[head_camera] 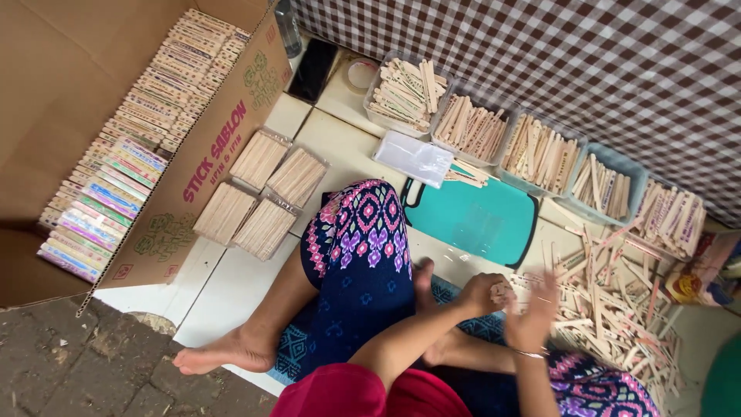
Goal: The person sits on the floor and sorts wooden sticks from a large green basin into smaller plastic containers. They then gather the sorted sticks, place them into clear plastic bags, and arrange the packaged sticks into a cardboard box.
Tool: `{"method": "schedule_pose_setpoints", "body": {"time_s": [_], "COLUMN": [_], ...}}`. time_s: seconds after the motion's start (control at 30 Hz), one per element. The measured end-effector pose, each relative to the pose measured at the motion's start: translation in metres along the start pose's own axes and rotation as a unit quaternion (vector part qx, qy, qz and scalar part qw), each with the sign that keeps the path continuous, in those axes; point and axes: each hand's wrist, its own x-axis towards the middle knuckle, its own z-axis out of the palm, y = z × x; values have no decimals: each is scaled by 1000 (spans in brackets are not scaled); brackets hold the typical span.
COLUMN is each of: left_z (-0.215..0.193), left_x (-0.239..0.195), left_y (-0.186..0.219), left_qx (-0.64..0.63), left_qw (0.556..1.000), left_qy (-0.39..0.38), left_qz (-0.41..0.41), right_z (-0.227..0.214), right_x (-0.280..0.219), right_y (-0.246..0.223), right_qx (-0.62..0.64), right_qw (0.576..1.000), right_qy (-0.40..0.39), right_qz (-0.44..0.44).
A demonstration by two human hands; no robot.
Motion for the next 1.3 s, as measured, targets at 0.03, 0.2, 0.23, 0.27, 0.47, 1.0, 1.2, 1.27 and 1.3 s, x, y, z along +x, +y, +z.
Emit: {"method": "schedule_pose_setpoints", "body": {"time_s": [0.03, 0.2, 0.23, 0.27, 0.47, 1.0, 1.2, 1.27, 1.3], "left_z": [17, -10, -8, -7, -26, -115, -111, -107, -109], "left_x": [-2, 1, 3, 4, 8, -2, 0, -3, -2], "left_y": [-33, 6, 13, 19, 65, 182, 173, 165, 167], "left_qx": [-24, -121, -181, -237, -385, -170, -182, -195, -194], "left_qw": [996, 971, 953, 926, 854, 948, 934, 933, 933], "left_qy": [24, 9, 63, 118, 124, 73, 43, 77, 78], "left_qz": [-79, -204, -236, -268, -328, -260, -305, -292, -292], "right_z": [24, 27, 19, 14, 13, 3, 4, 0, 1], "right_x": [-10, -14, -14, -13, -39, -8, -4, -2, -1], "right_y": [7, -1, 0, 1, 11, -57, -57, -65, -66], "right_qx": [-85, -119, -69, -16, 103, 424, 313, 193, 195], "right_qw": [994, 989, 996, 1000, 984, 823, 902, 957, 956], "right_qy": [-20, -26, -20, -14, -38, 14, 33, 41, 41], "right_qz": [-63, -85, -47, -8, 141, 378, 294, 214, 213]}}
